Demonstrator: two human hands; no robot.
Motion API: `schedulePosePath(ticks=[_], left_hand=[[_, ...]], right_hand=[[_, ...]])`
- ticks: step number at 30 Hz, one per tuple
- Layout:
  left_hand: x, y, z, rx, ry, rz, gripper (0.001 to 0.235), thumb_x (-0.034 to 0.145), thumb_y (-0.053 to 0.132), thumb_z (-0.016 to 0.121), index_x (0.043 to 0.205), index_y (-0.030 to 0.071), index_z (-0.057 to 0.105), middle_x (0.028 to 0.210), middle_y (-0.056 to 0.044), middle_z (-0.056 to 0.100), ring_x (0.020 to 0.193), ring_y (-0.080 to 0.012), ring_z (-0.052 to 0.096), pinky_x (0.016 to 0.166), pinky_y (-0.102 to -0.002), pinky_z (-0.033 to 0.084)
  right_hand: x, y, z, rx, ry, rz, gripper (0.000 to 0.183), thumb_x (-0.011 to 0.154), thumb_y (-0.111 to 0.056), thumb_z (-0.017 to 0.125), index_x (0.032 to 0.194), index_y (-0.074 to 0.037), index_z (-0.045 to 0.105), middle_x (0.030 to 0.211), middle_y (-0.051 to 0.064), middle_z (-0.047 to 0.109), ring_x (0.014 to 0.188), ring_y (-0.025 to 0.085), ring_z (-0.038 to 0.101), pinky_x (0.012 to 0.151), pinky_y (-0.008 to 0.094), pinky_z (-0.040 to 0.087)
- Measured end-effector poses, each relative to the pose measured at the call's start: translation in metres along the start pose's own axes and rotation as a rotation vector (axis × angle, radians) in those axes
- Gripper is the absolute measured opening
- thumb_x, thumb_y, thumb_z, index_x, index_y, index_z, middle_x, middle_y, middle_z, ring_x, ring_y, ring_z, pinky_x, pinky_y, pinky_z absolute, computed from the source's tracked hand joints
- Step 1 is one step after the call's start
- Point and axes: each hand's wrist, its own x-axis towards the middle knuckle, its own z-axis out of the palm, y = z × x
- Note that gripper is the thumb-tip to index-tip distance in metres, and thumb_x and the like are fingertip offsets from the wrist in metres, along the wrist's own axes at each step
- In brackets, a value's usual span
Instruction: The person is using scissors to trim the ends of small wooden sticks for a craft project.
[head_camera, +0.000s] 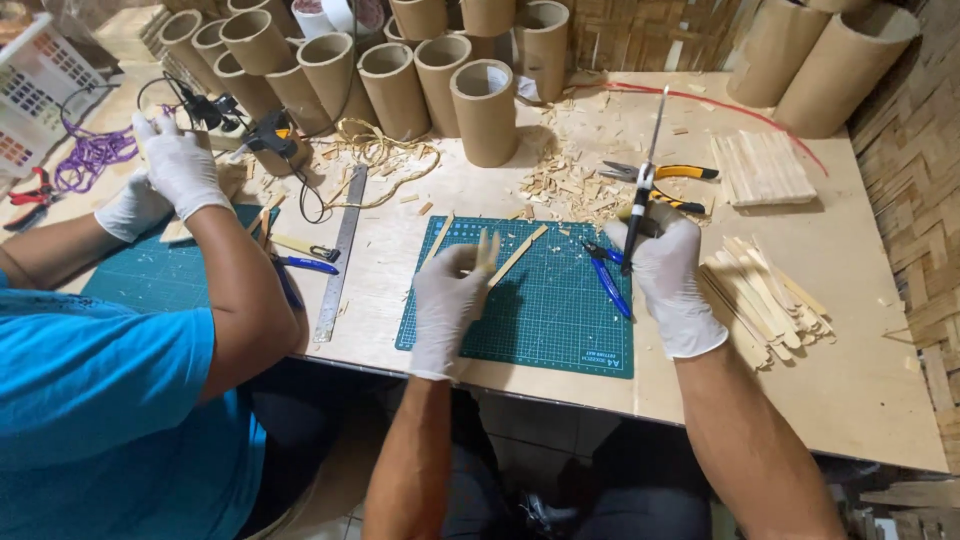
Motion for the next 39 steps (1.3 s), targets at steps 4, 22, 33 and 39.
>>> schedulePosePath(ticks=[4,22,33,39], left_hand=[[0.017,-0.015,-0.023,0.194,0.013,-0.025,0.021,0.084,0.022,0.075,0.102,0.011,0.078,0.076,-0.011,0.073,0.064,-0.0232,0.068,0.059,-0.035,0.056],[0.083,-0.02,-0.118,0.976,0.156,-0.088,0.026,0.085,0.042,0.071,0.1,0.024,0.082,0.087,-0.01,0.076,0.089,-0.0343,0.074,0.08,-0.045,0.06],[0.068,-0.022,-0.094,1.15,0.297,0.139,0.015,0.082,0.026,0.074,0.086,0.013,0.081,0.079,-0.009,0.069,0.083,-0.0329,0.069,0.074,-0.043,0.058],[0.08,-0.044,-0.094,0.886,0.365,0.215,0.016,0.085,0.023,0.065,0.084,0.009,0.073,0.08,-0.013,0.066,0.085,-0.0371,0.069,0.073,-0.049,0.058]], right_hand=[[0.003,0.01,-0.003,-0.031,0.014,0.016,0.019,0.078,-0.013,0.089,0.09,-0.012,0.075,0.079,0.001,0.072,0.077,0.012,0.068,0.074,0.025,0.053],[0.009,0.002,0.008,-0.211,0.027,-0.005,0.012,0.082,-0.017,0.086,0.09,-0.015,0.078,0.076,0.003,0.073,0.076,0.016,0.071,0.071,0.03,0.053],[0.013,0.018,0.02,-0.467,-0.001,-0.003,0.015,0.077,-0.032,0.084,0.087,-0.026,0.075,0.072,-0.005,0.071,0.08,0.016,0.072,0.076,0.034,0.055],[0.009,0.005,0.019,-0.516,-0.003,-0.045,0.015,0.076,-0.029,0.083,0.088,-0.025,0.075,0.073,-0.004,0.072,0.08,0.017,0.073,0.074,0.034,0.055]])
